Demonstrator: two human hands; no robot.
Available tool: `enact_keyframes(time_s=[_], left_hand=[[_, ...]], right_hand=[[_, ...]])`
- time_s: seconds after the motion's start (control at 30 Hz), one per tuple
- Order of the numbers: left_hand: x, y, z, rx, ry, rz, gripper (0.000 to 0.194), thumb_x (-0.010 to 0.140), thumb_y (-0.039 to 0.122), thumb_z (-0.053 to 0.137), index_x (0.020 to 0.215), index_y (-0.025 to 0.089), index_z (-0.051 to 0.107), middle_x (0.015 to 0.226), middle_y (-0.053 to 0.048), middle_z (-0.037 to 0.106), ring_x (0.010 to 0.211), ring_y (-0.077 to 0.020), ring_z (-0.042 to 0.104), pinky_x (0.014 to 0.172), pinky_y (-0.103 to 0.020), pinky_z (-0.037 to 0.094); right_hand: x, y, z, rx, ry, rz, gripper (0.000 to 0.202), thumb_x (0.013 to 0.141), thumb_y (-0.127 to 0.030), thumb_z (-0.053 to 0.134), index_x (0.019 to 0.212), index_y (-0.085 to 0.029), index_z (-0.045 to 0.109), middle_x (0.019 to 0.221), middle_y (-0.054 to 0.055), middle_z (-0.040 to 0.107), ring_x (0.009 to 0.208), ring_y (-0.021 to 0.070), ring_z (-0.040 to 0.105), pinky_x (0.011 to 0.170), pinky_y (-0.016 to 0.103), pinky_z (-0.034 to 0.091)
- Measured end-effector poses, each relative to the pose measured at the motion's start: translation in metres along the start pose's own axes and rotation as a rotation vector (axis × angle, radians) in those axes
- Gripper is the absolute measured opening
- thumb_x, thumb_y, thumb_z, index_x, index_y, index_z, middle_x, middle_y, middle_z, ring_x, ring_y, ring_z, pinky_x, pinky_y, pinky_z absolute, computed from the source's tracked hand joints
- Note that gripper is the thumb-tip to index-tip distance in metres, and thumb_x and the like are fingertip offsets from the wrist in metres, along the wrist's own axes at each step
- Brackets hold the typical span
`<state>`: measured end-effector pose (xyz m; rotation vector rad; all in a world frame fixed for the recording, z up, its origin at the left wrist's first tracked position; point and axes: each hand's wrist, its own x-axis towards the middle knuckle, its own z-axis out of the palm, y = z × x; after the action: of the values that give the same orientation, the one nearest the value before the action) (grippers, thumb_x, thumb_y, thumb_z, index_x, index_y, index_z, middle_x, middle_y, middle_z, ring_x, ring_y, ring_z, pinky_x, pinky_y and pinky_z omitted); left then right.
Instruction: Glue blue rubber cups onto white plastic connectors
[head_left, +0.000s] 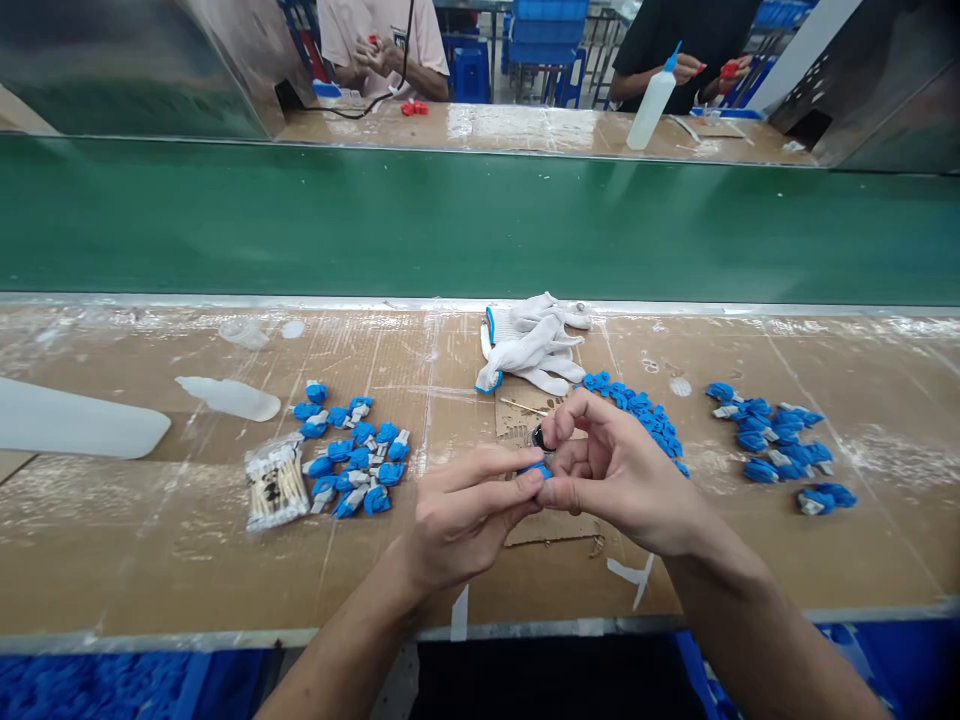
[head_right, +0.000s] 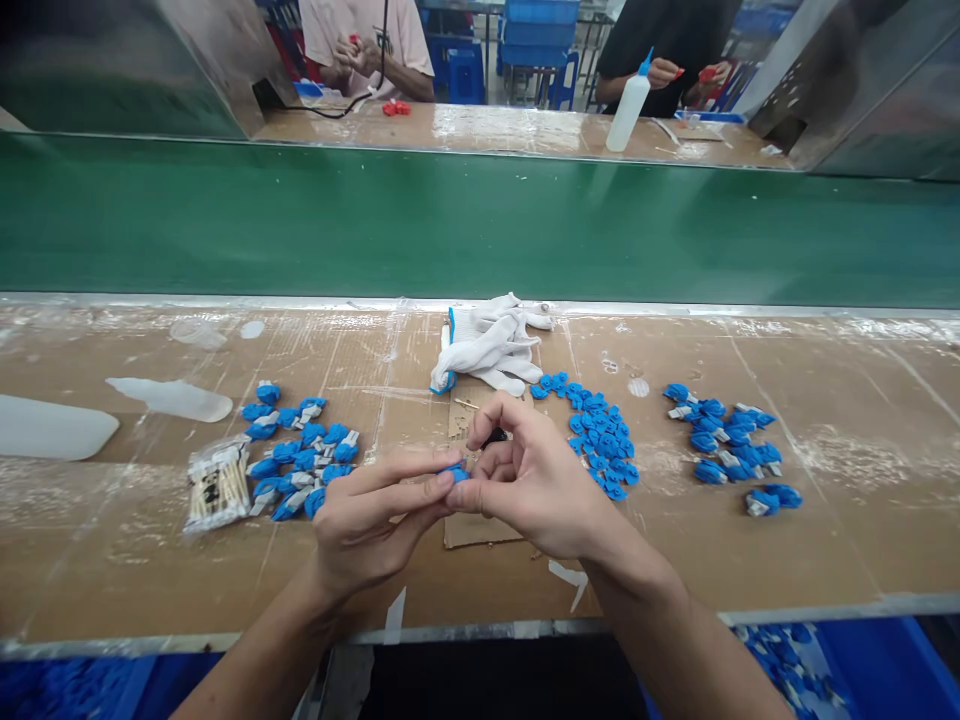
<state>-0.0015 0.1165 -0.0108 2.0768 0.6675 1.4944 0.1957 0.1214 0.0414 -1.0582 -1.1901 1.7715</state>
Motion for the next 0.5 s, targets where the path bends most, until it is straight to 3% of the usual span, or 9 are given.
enact_keyframes(time_s=[0.1,0.17,0.27,0.33,0.5], left_hand=[[-0.001,-0.001,0.003,-0.019,0.033,-0.036,0.033,0.089,0.007,0.074,0.119,0.022,0.075,0.115,-0.01,0.08,0.1,-0.0198,0.079,0.087,-0.029,0.068],[-0.003,-0.002,0.005,-0.087,0.079,-0.08,0.031,0.09,0.01,0.075,0.119,0.022,0.074,0.114,-0.01,0.08,0.101,-0.0201,0.079,0.088,-0.03,0.067],[-0.005,-0.004,0.009,-0.249,0.125,-0.14,0.031,0.09,0.015,0.077,0.119,0.023,0.072,0.116,-0.01,0.079,0.106,-0.0209,0.077,0.09,-0.03,0.065],[-0.005,-0.004,0.011,-0.404,0.169,-0.192,0.034,0.089,0.017,0.079,0.121,0.026,0.07,0.115,-0.008,0.077,0.108,-0.0198,0.076,0.09,-0.028,0.065],[-0.004,-0.005,0.012,-0.679,0.173,-0.318,0.021,0.089,0.018,0.079,0.107,0.026,0.072,0.112,-0.006,0.069,0.098,-0.0138,0.072,0.077,-0.018,0.061]], right_hand=[[0.004,-0.002,-0.002,-0.057,0.021,-0.059,0.05,0.069,-0.026,0.094,0.088,-0.024,0.049,0.091,-0.004,0.057,0.059,0.0062,0.057,0.047,0.02,0.043],[0.004,-0.001,-0.003,-0.161,0.054,-0.207,0.045,0.072,-0.03,0.093,0.094,-0.025,0.055,0.092,-0.003,0.058,0.065,0.0095,0.059,0.052,0.023,0.049],[0.002,0.006,-0.004,-0.488,0.086,-0.488,0.048,0.077,-0.036,0.091,0.117,-0.029,0.066,0.106,0.002,0.064,0.088,0.0159,0.066,0.075,0.03,0.058],[0.0,0.011,-0.005,-0.672,0.062,-0.6,0.053,0.08,-0.039,0.087,0.128,-0.033,0.066,0.121,0.004,0.067,0.107,0.0197,0.067,0.091,0.033,0.058],[0.0,0.021,-0.002,-0.708,0.023,-0.735,0.04,0.09,-0.031,0.079,0.129,-0.033,0.067,0.129,0.003,0.071,0.12,0.0216,0.067,0.102,0.037,0.055]])
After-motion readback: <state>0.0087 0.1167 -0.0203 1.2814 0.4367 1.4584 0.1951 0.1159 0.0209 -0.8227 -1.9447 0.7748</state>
